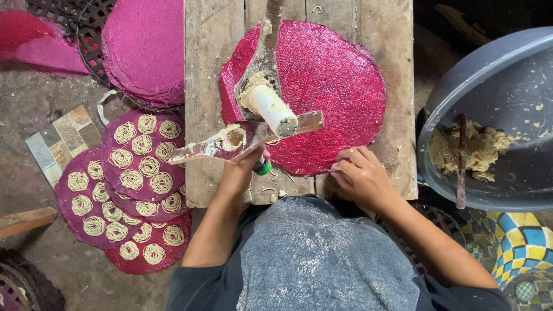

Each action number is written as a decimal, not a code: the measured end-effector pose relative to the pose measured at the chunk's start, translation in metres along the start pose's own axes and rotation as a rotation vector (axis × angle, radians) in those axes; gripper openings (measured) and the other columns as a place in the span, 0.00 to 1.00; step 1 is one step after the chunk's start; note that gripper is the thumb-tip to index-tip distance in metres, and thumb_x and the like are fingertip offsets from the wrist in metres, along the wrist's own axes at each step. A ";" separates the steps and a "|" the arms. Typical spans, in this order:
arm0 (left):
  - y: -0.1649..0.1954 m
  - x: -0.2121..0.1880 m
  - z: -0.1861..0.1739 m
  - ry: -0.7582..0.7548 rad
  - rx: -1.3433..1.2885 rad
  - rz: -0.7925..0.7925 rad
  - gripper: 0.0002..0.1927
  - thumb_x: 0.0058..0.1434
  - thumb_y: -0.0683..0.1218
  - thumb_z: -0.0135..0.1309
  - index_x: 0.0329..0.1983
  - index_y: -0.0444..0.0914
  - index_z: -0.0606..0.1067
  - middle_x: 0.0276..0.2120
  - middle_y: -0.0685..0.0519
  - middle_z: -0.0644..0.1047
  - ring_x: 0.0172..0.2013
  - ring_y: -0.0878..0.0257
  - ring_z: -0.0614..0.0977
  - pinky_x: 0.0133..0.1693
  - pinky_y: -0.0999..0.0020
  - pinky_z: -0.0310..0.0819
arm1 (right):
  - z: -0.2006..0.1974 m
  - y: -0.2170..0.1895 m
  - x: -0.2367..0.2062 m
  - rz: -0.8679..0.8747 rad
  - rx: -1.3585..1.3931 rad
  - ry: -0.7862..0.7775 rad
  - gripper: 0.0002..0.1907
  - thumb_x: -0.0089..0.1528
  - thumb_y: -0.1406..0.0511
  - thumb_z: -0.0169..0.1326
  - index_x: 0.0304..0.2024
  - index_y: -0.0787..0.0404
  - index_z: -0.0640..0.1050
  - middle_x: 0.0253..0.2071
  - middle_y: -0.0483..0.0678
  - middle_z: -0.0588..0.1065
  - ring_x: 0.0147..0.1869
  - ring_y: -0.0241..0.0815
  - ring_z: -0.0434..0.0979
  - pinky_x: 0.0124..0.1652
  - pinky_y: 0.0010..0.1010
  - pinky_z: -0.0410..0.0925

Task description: The person sits at a low wooden board and uses a hand-held dough extruder press. They load dough from a large basin into the press, squeeze it to extrude strands into circular nests on a pink mat, place finished nests onto stacked mats, and reload the press with more dough to repeat the process.

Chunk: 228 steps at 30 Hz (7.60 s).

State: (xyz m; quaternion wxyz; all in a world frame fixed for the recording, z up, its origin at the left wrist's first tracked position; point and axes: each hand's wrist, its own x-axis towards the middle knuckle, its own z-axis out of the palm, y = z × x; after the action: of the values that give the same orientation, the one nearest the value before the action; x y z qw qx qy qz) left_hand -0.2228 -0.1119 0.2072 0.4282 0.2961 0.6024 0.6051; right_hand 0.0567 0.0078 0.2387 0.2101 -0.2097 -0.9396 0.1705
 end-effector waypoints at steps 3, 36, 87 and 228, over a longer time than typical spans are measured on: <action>-0.003 -0.003 0.006 -0.007 0.036 -0.023 0.10 0.65 0.41 0.55 0.47 0.36 0.81 0.32 0.55 0.80 0.34 0.67 0.79 0.36 0.70 0.73 | -0.001 -0.004 -0.006 0.051 0.050 0.024 0.08 0.55 0.67 0.63 0.37 0.60 0.79 0.43 0.49 0.75 0.49 0.50 0.74 0.48 0.40 0.69; -0.021 0.078 0.306 -0.632 0.209 0.030 0.13 0.62 0.45 0.56 0.49 0.36 0.77 0.43 0.51 0.80 0.46 0.60 0.81 0.48 0.63 0.75 | -0.091 0.120 -0.255 1.221 -0.376 0.224 0.31 0.67 0.69 0.44 0.73 0.42 0.66 0.45 0.53 0.74 0.36 0.55 0.78 0.37 0.44 0.74; -0.010 0.113 0.420 -0.498 0.258 0.621 0.37 0.52 0.46 0.62 0.64 0.34 0.64 0.59 0.46 0.66 0.57 0.47 0.66 0.61 0.50 0.61 | -0.104 0.319 -0.251 1.226 0.245 0.882 0.16 0.72 0.62 0.47 0.46 0.63 0.84 0.41 0.49 0.82 0.41 0.37 0.79 0.40 0.31 0.69; 0.046 0.065 0.105 -0.440 0.826 0.866 0.24 0.57 0.50 0.62 0.57 0.43 0.74 0.58 0.46 0.75 0.52 0.50 0.81 0.47 0.56 0.78 | -0.133 -0.056 0.096 -0.148 -0.852 -0.687 0.13 0.64 0.64 0.48 0.48 0.65 0.75 0.37 0.53 0.77 0.39 0.47 0.81 0.36 0.33 0.75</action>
State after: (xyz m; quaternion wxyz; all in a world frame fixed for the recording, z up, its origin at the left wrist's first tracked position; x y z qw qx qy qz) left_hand -0.1686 -0.0008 0.2523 0.1089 0.7709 0.5097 0.3661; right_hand 0.0220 0.0356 0.4058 -0.2005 -0.1417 -0.9522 -0.1815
